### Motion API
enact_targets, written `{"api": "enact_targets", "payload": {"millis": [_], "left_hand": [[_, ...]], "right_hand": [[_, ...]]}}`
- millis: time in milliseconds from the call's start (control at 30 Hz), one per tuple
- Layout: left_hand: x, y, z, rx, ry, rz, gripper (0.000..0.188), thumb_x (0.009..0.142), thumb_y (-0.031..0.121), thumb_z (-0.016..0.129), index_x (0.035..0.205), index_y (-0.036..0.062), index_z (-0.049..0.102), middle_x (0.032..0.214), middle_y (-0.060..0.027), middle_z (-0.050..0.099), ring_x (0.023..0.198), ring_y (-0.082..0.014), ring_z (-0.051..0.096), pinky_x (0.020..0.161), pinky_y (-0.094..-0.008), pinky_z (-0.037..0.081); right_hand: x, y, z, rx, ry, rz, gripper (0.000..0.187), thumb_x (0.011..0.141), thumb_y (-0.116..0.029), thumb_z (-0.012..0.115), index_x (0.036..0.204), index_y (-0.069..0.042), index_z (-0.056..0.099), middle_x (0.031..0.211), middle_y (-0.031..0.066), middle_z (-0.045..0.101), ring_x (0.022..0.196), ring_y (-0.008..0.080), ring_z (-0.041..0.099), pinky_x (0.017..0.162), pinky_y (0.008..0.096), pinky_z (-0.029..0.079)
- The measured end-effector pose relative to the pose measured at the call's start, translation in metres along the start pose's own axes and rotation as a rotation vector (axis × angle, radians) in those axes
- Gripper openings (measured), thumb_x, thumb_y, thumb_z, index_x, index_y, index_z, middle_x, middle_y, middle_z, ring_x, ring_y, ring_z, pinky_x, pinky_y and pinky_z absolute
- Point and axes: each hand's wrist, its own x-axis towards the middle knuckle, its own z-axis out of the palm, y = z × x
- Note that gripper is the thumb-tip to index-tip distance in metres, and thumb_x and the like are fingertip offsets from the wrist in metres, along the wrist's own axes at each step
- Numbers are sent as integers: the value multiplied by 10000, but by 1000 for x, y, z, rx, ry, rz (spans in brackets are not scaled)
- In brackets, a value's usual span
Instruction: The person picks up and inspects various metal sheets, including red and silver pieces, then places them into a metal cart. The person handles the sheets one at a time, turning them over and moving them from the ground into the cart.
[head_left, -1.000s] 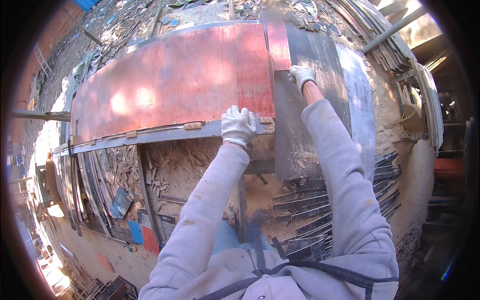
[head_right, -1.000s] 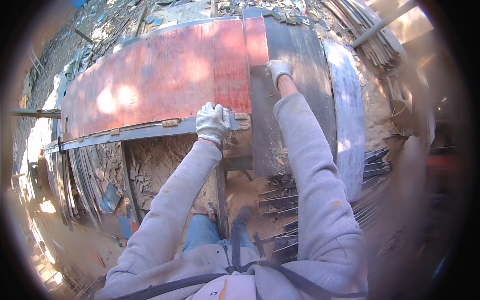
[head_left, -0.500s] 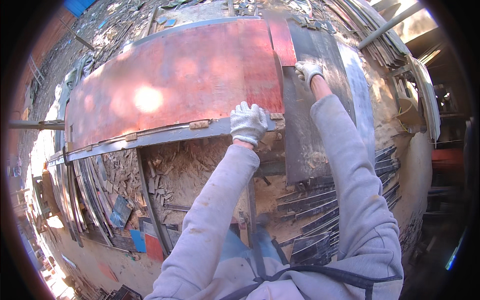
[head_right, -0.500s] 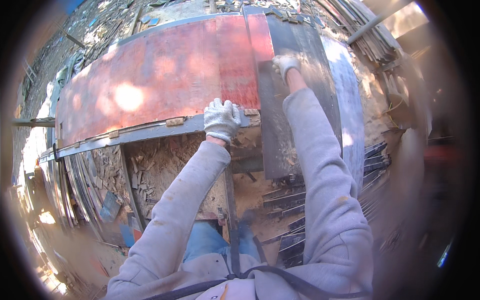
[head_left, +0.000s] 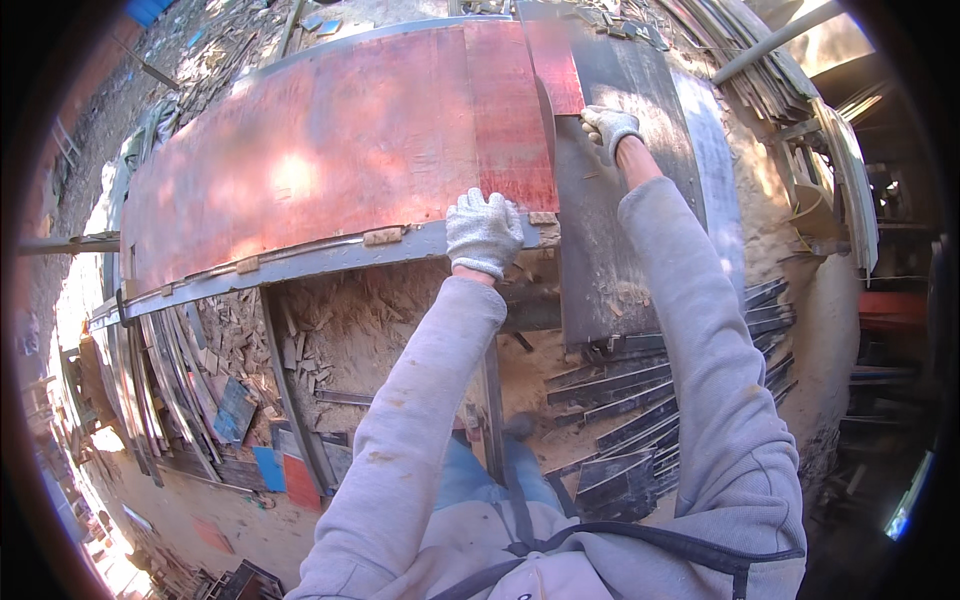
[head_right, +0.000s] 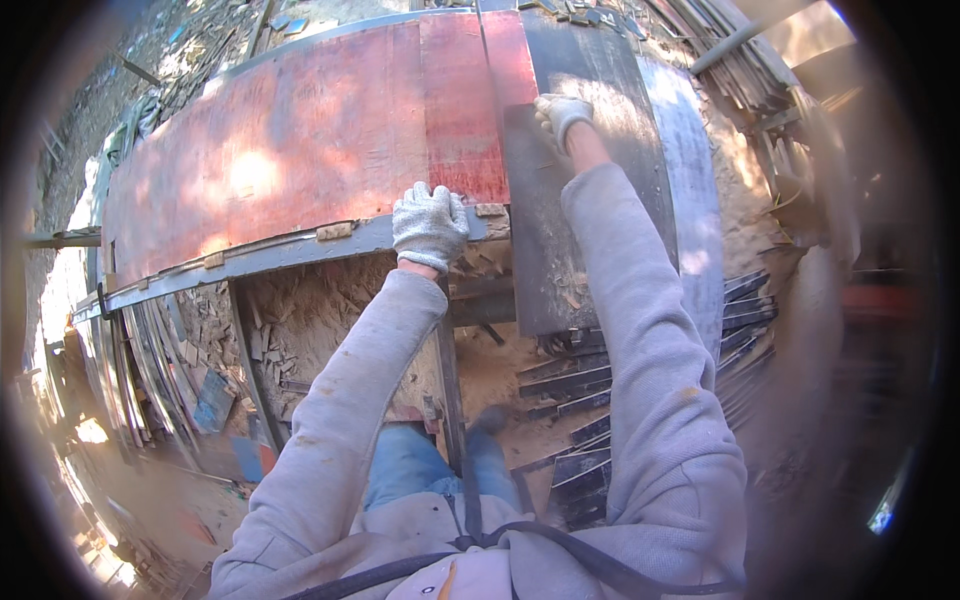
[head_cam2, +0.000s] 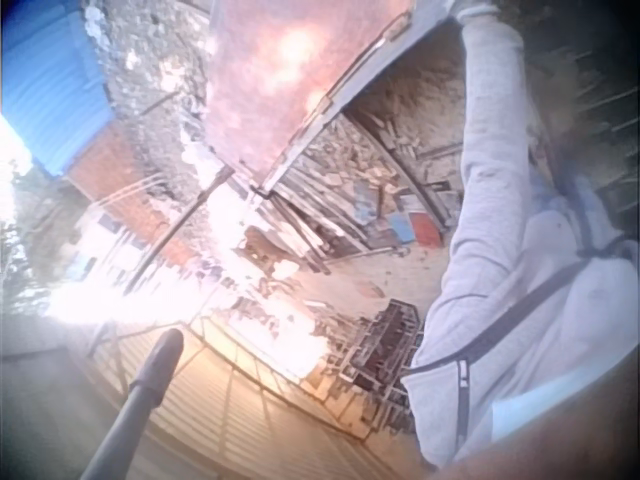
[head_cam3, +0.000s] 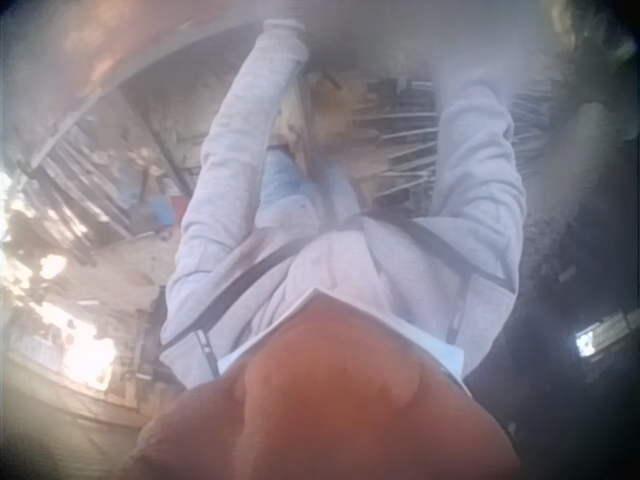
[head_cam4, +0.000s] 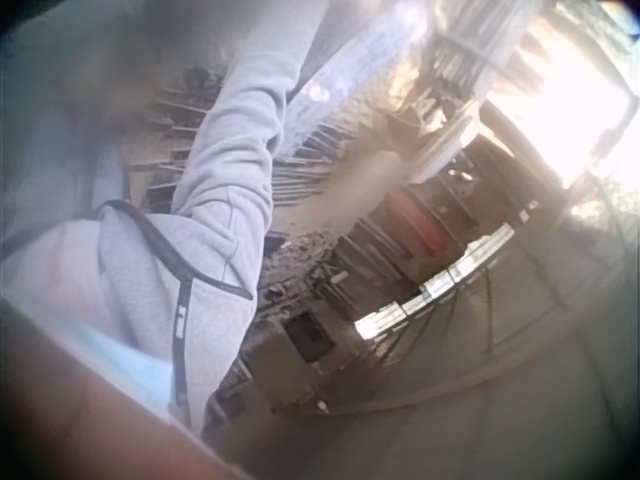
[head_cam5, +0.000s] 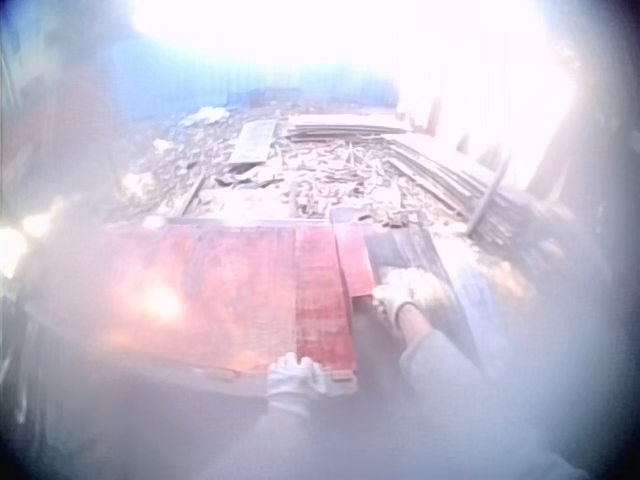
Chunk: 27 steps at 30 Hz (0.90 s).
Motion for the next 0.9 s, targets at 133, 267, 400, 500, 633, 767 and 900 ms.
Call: {"api": "enact_targets", "payload": {"millis": [133,267,400,500,633,767,900], "left_hand": [[18,-7,4,9,13,-6,211,905,282,644,825,87,639,891,-165,624,890,-353,639,764,-511,475],[30,-6,10,-10,22,29,210,922,271,627,835,80,629,874,-172,614,856,-367,628,759,-515,466],[35,-12,8,-17,27,-5,214,924,273,627,837,78,634,885,-174,618,866,-366,632,768,-514,469],[30,-10,7,-20,13,-23,221,928,276,627,840,74,639,893,-176,622,874,-364,637,777,-512,472],[8,3,1,-3,-20,-42,225,940,281,621,847,78,645,905,-168,623,881,-357,641,783,-501,475],[-52,18,-11,30,-74,-65,214,923,295,636,873,87,656,946,-160,635,912,-344,644,798,-493,479],[-122,33,-30,45,-64,-74,207,920,293,640,866,93,636,936,-151,621,908,-344,641,793,-494,483]], "right_hand": [[14,-7,7,79,11,5,204,975,-187,746,1161,-106,758,902,-10,745,675,61,640,538,221,504],[40,-6,1,15,94,-16,129,935,-175,774,1030,-88,779,880,23,750,665,95,652,521,232,499],[28,-15,6,62,209,11,97,941,-160,761,990,-76,763,836,35,729,633,100,643,497,223,491],[10,3,-24,218,315,32,68,945,-145,751,966,-80,751,804,32,709,609,102,627,488,217,483],[-28,77,-92,293,313,-26,51,958,-96,723,997,-64,728,826,28,707,601,91,612,477,218,477],[-117,157,-150,479,452,110,61,958,-91,738,975,-46,701,837,52,707,628,102,639,485,209,510],[-220,232,-173,794,302,182,52,928,-125,712,906,-87,686,817,56,689,607,109,605,479,231,495]]}}
